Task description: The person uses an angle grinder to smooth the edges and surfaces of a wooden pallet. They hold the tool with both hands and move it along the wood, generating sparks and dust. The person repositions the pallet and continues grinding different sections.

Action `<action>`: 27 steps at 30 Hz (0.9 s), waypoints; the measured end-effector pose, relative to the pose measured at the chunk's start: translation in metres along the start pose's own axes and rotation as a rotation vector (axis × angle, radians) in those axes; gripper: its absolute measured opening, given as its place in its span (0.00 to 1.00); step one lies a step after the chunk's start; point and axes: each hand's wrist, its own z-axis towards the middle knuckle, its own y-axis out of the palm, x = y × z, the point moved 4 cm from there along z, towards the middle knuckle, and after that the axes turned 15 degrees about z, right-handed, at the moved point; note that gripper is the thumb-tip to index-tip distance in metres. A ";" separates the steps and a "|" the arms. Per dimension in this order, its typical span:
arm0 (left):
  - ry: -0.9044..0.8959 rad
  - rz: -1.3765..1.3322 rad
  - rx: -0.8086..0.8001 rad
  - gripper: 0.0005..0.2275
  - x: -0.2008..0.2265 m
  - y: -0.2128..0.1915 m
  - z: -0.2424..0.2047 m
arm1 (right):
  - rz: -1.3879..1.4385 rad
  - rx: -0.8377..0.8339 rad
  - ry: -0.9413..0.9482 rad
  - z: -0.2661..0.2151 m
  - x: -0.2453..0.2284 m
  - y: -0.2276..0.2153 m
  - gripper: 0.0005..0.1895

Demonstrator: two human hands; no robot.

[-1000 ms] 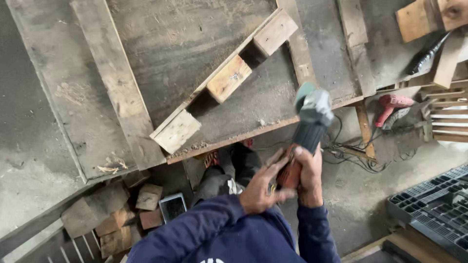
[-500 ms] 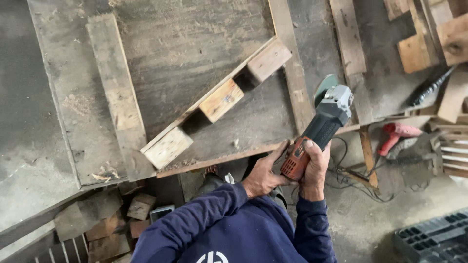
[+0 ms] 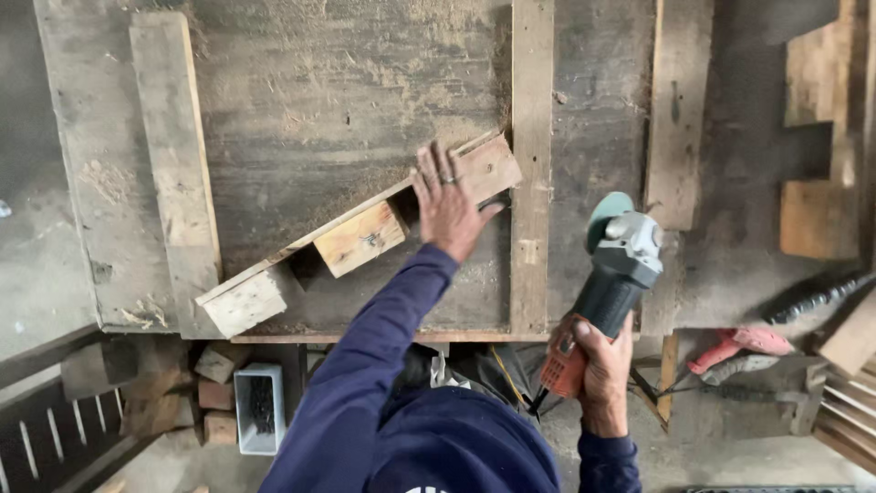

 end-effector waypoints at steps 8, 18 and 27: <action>0.571 -0.194 -0.096 0.24 0.075 -0.004 -0.011 | -0.048 0.012 -0.049 0.043 -0.033 -0.016 0.30; -0.164 -0.025 0.158 0.48 -0.107 0.025 -0.073 | -0.117 0.029 -0.004 0.030 -0.015 0.027 0.31; -0.141 -0.503 -0.149 0.37 -0.241 0.021 0.031 | -0.122 0.023 0.003 0.009 0.045 0.095 0.31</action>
